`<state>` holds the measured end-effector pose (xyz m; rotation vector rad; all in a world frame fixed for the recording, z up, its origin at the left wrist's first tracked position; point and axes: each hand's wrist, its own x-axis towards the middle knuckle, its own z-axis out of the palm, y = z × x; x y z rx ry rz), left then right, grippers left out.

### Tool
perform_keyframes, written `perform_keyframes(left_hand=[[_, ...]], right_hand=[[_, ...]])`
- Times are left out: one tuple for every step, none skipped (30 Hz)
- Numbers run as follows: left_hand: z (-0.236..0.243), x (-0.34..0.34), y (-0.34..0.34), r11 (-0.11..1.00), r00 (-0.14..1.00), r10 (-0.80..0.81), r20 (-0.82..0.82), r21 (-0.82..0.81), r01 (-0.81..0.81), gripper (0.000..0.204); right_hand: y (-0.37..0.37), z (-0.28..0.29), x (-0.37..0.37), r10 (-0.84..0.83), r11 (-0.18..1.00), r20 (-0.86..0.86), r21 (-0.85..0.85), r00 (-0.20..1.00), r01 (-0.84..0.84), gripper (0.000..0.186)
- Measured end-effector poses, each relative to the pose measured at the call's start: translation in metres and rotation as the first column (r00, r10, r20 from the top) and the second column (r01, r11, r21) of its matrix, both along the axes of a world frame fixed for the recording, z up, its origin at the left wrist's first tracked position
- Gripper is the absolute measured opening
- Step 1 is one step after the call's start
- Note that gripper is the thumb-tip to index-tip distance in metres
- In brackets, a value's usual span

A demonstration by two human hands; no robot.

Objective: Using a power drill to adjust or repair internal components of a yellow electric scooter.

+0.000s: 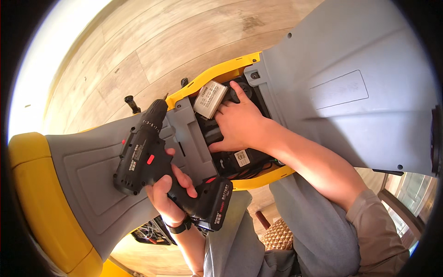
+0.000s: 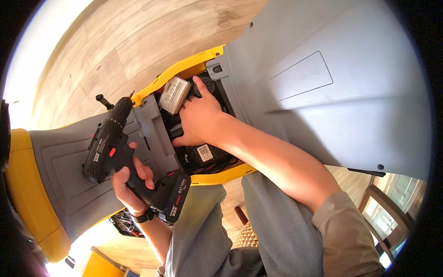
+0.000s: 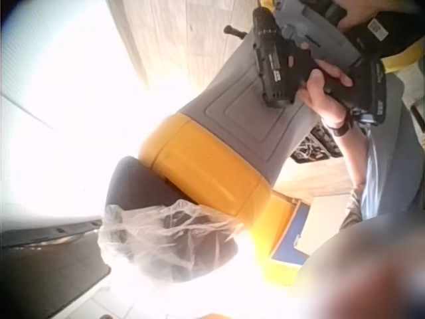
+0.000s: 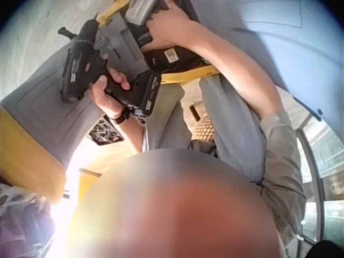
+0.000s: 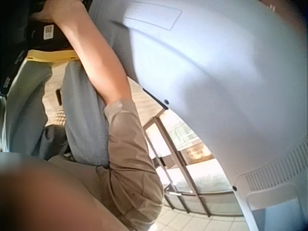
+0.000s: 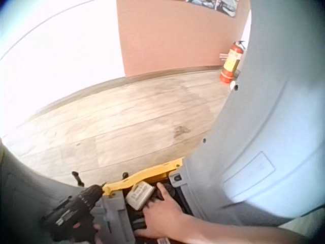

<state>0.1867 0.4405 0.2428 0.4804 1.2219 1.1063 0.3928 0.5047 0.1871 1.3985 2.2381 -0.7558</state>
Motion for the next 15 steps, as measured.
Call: perform_keyframes(left_hand=[[0.0, 0.0, 0.0, 1.0, 1.0, 0.007, 0.003, 0.004, -0.007, 0.059], [-0.001, -0.001, 0.0, 1.0, 1.0, 0.003, 0.004, 0.005, -0.003, 0.059], [-0.001, -0.002, 0.0, 1.0, 1.0, -0.006, 0.007, 0.014, 0.006, 0.059], [-0.001, -0.002, -0.001, 1.0, 1.0, -0.013, 0.009, 0.022, 0.013, 0.06], [-0.001, -0.002, -0.001, 1.0, 1.0, -0.014, 0.011, 0.023, 0.013, 0.06], [-0.001, -0.001, -0.001, 0.999, 1.0, -0.023, -0.005, 0.025, 0.023, 0.06], [-0.001, -0.001, -0.002, 0.999, 0.999, -0.031, -0.023, 0.027, 0.031, 0.06], [-0.001, -0.002, -0.002, 0.999, 0.999, -0.029, -0.024, 0.027, 0.029, 0.06], [0.0, -0.002, -0.002, 1.0, 1.0, -0.015, -0.013, 0.021, 0.016, 0.06], [0.0, -0.002, -0.001, 1.0, 1.0, -0.004, -0.001, 0.012, 0.004, 0.06], [0.0, -0.002, 0.0, 1.0, 1.0, -0.004, 0.0, 0.01, 0.004, 0.06], [0.0, -0.002, 0.0, 1.0, 1.0, -0.005, -0.004, -0.001, 0.005, 0.06], [0.001, -0.002, 0.0, 1.0, 1.0, -0.006, -0.008, -0.009, 0.006, 0.06], [0.001, -0.003, 0.0, 1.0, 1.0, -0.004, -0.007, -0.008, 0.004, 0.06], [0.001, -0.003, 0.001, 1.0, 1.0, -0.007, -0.005, -0.005, 0.007, 0.06]], right_hand=[[0.002, 0.001, -0.001, 0.009, 0.999, 0.026, -0.036, 1.0, -0.008, 0.1], [0.002, 0.001, -0.001, 0.006, 0.999, 0.027, -0.035, 1.0, -0.005, 0.1], [0.001, 0.001, -0.002, 0.011, 0.999, 0.035, -0.038, 0.999, -0.01, 0.098], [0.0, 0.001, -0.003, 0.019, 0.999, 0.042, -0.041, 0.999, -0.017, 0.095], [-0.001, 0.002, -0.002, 0.018, 0.999, 0.044, -0.04, 0.999, -0.017, 0.095], [-0.002, 0.003, -0.002, 0.014, 1.0, 0.041, -0.022, 0.999, -0.013, 0.091], [-0.002, 0.004, -0.003, 0.011, 1.0, 0.037, -0.004, 0.999, -0.011, 0.087], [-0.001, 0.007, -0.004, 0.014, 1.0, 0.036, -0.003, 0.999, -0.013, 0.087], [0.0, 0.011, -0.005, 0.014, 0.999, 0.043, -0.037, 0.999, -0.013, 0.086], [0.002, 0.013, -0.005, 0.013, 0.997, 0.051, -0.074, 0.999, -0.009, 0.085], [0.002, 0.011, -0.005, 0.014, 0.997, 0.051, -0.076, 0.999, -0.01, 0.085], [0.001, 0.009, -0.004, 0.004, 0.998, 0.041, -0.063, 0.999, -0.002, 0.082], [0.001, 0.01, -0.004, -0.004, 0.999, 0.03, -0.046, 1.0, 0.005, 0.08], [0.002, 0.011, -0.005, -0.002, 0.999, 0.03, -0.045, 1.0, 0.003, 0.08], [0.003, 0.013, -0.006, 0.002, 0.997, 0.054, -0.08, 0.999, 0.002, 0.081]])
